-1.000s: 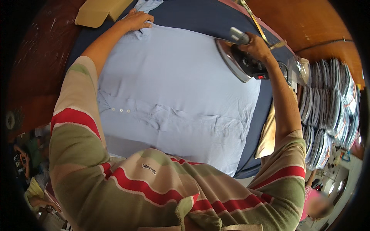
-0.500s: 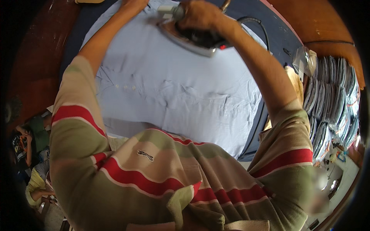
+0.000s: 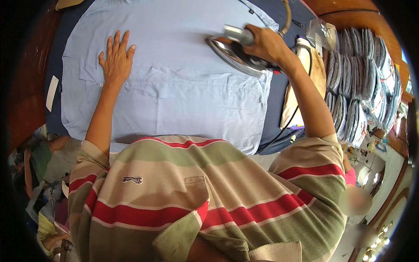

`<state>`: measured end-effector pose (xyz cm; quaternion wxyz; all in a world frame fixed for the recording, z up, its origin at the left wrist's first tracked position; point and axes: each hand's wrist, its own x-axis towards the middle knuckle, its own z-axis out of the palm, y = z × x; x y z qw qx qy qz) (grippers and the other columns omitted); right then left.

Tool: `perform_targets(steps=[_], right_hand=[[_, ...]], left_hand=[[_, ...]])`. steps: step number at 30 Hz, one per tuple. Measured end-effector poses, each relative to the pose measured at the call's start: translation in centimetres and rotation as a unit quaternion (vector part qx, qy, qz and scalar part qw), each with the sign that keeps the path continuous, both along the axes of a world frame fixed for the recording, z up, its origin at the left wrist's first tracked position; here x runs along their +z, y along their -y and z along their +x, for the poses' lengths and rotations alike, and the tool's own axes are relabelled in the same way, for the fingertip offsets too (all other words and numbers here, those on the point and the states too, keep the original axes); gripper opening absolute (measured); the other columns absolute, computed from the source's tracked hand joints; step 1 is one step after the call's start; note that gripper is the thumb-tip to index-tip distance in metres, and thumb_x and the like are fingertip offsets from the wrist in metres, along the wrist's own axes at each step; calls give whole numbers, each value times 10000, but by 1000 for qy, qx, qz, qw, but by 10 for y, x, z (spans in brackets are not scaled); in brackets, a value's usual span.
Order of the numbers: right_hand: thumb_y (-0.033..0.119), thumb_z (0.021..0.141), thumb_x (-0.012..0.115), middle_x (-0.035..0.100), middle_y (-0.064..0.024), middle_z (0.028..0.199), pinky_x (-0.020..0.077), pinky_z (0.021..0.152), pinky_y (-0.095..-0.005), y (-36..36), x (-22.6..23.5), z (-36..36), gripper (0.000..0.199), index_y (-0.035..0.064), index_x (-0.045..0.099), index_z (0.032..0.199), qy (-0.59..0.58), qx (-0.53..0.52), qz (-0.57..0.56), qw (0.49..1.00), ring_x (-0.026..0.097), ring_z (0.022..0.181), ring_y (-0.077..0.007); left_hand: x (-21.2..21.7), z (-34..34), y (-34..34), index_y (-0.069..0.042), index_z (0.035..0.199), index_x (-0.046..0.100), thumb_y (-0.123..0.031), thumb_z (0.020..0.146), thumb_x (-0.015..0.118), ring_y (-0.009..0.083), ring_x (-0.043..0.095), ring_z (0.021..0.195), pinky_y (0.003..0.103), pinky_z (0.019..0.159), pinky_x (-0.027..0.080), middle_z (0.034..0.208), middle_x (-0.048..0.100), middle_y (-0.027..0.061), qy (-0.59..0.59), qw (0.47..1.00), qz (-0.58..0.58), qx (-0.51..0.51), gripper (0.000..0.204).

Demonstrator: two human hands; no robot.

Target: The person irons a light blue shirt on a padded board using a steam iron, turning the garment over and smoothing different sections by hand.

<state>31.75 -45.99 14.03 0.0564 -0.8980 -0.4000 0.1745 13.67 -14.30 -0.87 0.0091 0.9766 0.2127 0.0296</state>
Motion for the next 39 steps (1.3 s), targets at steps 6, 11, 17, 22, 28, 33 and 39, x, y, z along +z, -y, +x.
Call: perform_targets(steps=[6,11,17,22,28,33,39], right_hand=[[187,620,655,629,-203,777,504,673,-377,69,8,-15,391,53,575,979,-35,25,-49,998,630,723,-339],[252,643,648,637,-203,807,489,689,-374,73,2,52,375,49,604,956,33,-166,36,985,631,772,-333],[280,646,643,638,-215,844,482,736,-362,97,-23,149,429,15,605,982,82,-292,59,951,638,833,-311],[276,622,651,634,-221,883,468,774,-357,86,-22,144,469,10,601,1006,66,-244,61,966,628,872,-307],[221,632,650,637,-179,813,476,733,-326,70,-21,142,467,7,586,1042,-5,-161,120,980,628,762,-280],[192,655,640,624,-119,753,478,640,-320,44,-17,114,407,17,575,1018,-58,-144,91,984,598,670,-201],[182,636,644,628,-180,735,483,644,-386,28,3,16,313,49,570,909,-56,34,14,998,614,696,-343]], left_hand=[[1,1,-1,-260,1389,270,-390,921,362,225,164,1348,535,1015,137,1461,214,10,1,1000,9,11,494],[14,-1,3,-256,1391,263,-378,922,367,219,151,1352,527,1021,129,1465,203,13,-19,999,-10,24,497],[16,3,5,-241,1393,262,-367,923,373,211,136,1354,518,1028,112,1468,194,7,-22,999,-28,19,499],[21,1,6,-239,1393,262,-360,925,369,207,137,1354,504,1034,106,1468,194,5,-27,998,-35,33,496],[14,1,5,-248,1391,269,-373,922,368,213,146,1352,498,1039,92,1470,190,7,-15,999,-23,23,495],[7,1,2,-264,1389,273,-395,925,346,218,152,1351,504,1034,94,1467,201,8,-6,1000,-14,12,488],[2,-2,-1,-281,1388,272,-423,926,323,223,154,1350,515,1030,94,1467,202,7,4,1000,-4,11,485]])
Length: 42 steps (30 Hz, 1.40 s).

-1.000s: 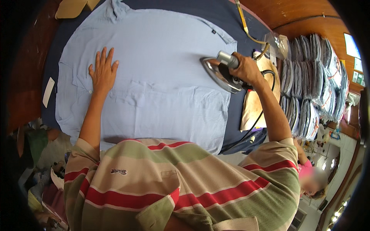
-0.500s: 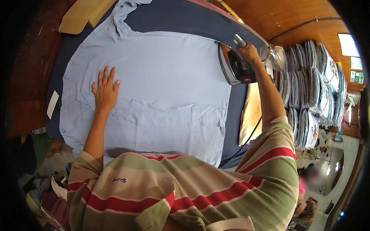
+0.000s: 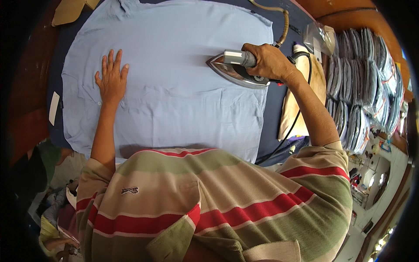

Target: The person irons a light blue shirt on a padded board using a steam iron, turning the garment over and smoothing different sections by hand.

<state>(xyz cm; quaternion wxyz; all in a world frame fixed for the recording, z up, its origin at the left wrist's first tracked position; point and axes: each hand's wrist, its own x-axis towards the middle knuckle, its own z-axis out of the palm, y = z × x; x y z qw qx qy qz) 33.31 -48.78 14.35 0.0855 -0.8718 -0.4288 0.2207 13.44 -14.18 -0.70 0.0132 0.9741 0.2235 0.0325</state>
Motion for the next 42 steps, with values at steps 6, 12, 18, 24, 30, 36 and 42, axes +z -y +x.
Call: perform_targets(steps=[6,12,18,24,30,36,42], right_hand=[[205,641,653,625,-171,707,486,636,-401,-10,1,-17,337,58,572,932,25,31,-19,999,617,686,-332],[251,639,663,620,-176,710,484,634,-420,-30,2,-41,350,68,579,926,20,98,-40,994,612,703,-345],[258,620,655,625,-211,775,484,679,-395,20,1,7,416,42,591,969,43,-186,-13,982,622,757,-350],[249,637,655,645,-180,837,483,720,-335,-17,-20,114,457,26,592,1031,57,-292,68,952,640,766,-287],[241,644,663,644,-186,884,482,736,-351,-81,-17,119,452,44,590,1044,88,-125,79,985,634,797,-299],[228,647,645,637,-179,812,489,677,-364,-82,-16,101,444,5,573,1024,52,-99,54,992,635,729,-271],[255,598,676,620,-258,893,471,764,-364,9,17,35,590,-69,543,1073,19,-209,17,978,626,863,-313]], left_hand=[[-5,9,-2,-287,1384,278,-426,924,330,220,153,1350,519,1030,102,1466,203,2,9,1000,0,-5,484],[-5,-1,-5,-261,1384,283,-406,914,371,227,154,1350,544,1022,111,1466,201,7,-7,1000,-8,-5,499],[27,17,7,-215,1340,368,-330,886,454,223,183,1342,581,992,143,1448,247,18,-29,998,-61,8,477],[26,130,-7,-223,1320,396,-295,909,417,205,228,1325,579,995,167,1432,276,-16,19,986,-5,-167,417],[11,169,-45,-316,1376,265,-356,933,317,173,192,1336,553,1011,172,1459,204,-47,-36,992,23,-119,449],[-7,169,-51,-327,1385,237,-364,936,266,170,186,1337,551,1013,165,1461,194,-48,0,990,45,-131,451],[3,171,-46,-306,1382,253,-362,929,285,181,207,1331,560,1000,182,1458,205,-36,-9,988,70,-135,458]])
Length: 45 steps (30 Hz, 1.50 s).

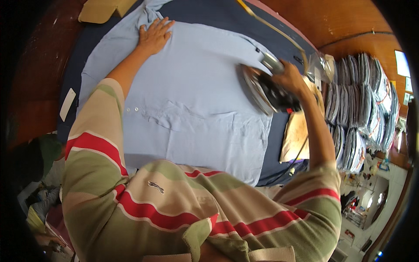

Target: The person irons a light blue shirt on a padded board using a steam iron, turning the garment over and smoothing different sections by hand.

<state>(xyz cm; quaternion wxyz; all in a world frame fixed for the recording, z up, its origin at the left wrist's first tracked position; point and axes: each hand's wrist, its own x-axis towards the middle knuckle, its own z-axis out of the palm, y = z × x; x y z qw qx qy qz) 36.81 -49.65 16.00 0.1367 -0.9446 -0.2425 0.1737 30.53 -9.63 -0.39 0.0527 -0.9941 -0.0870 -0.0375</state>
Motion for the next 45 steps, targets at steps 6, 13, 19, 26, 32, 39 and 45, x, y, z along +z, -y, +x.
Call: perform_targets(steps=[6,13,19,26,32,39,45], right_hand=[[260,634,644,607,-277,926,466,765,-359,134,23,-10,629,-66,494,1150,73,-193,-44,977,618,880,-335],[305,669,654,620,-228,832,464,710,-390,272,-22,13,552,-8,518,1102,100,-360,20,927,614,806,-354],[204,711,676,476,-109,1248,411,883,-409,147,-44,9,525,135,493,1199,473,-130,-60,869,460,1130,-326],[154,770,654,614,-80,743,476,539,-268,16,-153,99,439,13,533,1168,46,-173,171,969,554,554,-137],[156,746,650,622,-77,772,452,543,-251,86,-150,207,253,39,593,962,368,-264,216,865,582,628,-131],[204,791,644,509,-143,1177,400,863,-303,32,-113,185,577,20,387,1274,167,-175,478,844,495,1018,-212],[231,808,632,436,-191,1288,326,983,-332,57,-129,13,560,2,409,1267,251,-54,295,920,404,1207,-298]], left_hand=[[19,-5,0,-235,1377,275,-341,912,350,187,241,1313,560,979,223,1442,245,2,14,994,104,-26,483],[29,-43,-90,-170,1350,323,-335,853,480,233,358,1251,535,955,298,1407,309,38,86,973,15,212,547],[10,-69,-166,-99,1241,455,-305,807,535,316,480,1135,429,892,417,1253,488,120,22,959,-84,270,487],[-2,-44,-183,-40,1073,523,-156,837,512,220,529,817,350,673,422,979,567,117,100,876,-413,229,263],[19,37,-168,-58,1067,518,-103,846,480,188,543,811,321,695,462,934,580,108,320,829,-451,81,230],[44,91,-159,-71,1241,429,-194,852,511,265,463,1112,337,962,350,1166,521,159,319,860,-397,30,416],[30,-42,-89,-90,1405,200,-212,845,534,256,235,1322,324,1066,218,1428,247,167,277,929,-244,-28,663]])
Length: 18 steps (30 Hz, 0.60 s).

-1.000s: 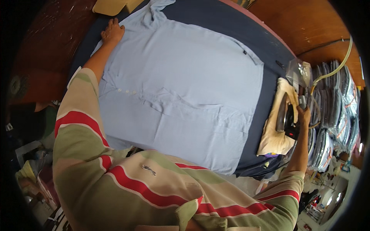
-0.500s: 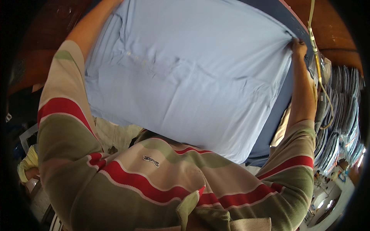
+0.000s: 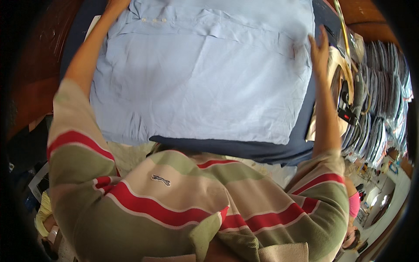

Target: The person irons a light blue shirt on a padded board using a steam iron, turning the garment over and smoothing different sections by hand.

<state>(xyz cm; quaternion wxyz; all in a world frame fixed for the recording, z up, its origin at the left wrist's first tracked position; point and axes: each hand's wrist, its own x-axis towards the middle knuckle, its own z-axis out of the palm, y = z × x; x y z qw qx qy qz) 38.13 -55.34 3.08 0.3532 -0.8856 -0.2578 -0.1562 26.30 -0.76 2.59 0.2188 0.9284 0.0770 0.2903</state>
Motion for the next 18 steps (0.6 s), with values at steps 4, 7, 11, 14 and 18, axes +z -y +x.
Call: perform_targets(steps=[4,7,11,14,18], right_hand=[[466,863,452,256,-174,1420,176,1044,-500,26,-9,-197,577,169,361,1349,-43,20,-268,962,228,1303,-381],[541,848,412,233,-155,1433,127,1040,-522,70,-16,-242,616,196,355,1356,-57,-30,-376,925,169,1324,-369],[515,817,473,259,-128,1429,109,1044,-524,93,-2,-259,624,189,379,1341,-83,16,-427,900,191,1323,-349],[420,790,535,300,-144,1406,60,1050,-547,132,10,-233,553,168,464,1277,-91,-30,-411,907,208,1320,-337],[446,854,480,421,-126,1326,289,979,-514,181,75,-119,524,100,467,1247,189,-260,-427,846,326,1266,-314]], left_hand=[[-10,-158,33,-150,1319,409,-341,907,436,277,356,1257,336,1009,285,1371,371,124,-71,997,4,3,455],[-27,-253,50,-147,1343,368,-384,910,409,281,335,1272,463,990,283,1385,348,131,-226,961,93,129,495],[-25,-301,55,-139,1339,369,-397,910,400,285,337,1270,500,971,299,1379,353,136,-207,938,101,261,502],[-43,-315,40,-107,1307,404,-385,902,416,279,380,1233,449,977,330,1328,419,129,-201,914,53,349,491],[-22,-282,47,-126,1279,445,-461,842,481,317,429,1165,453,930,374,1280,463,93,-221,894,-2,389,552]])
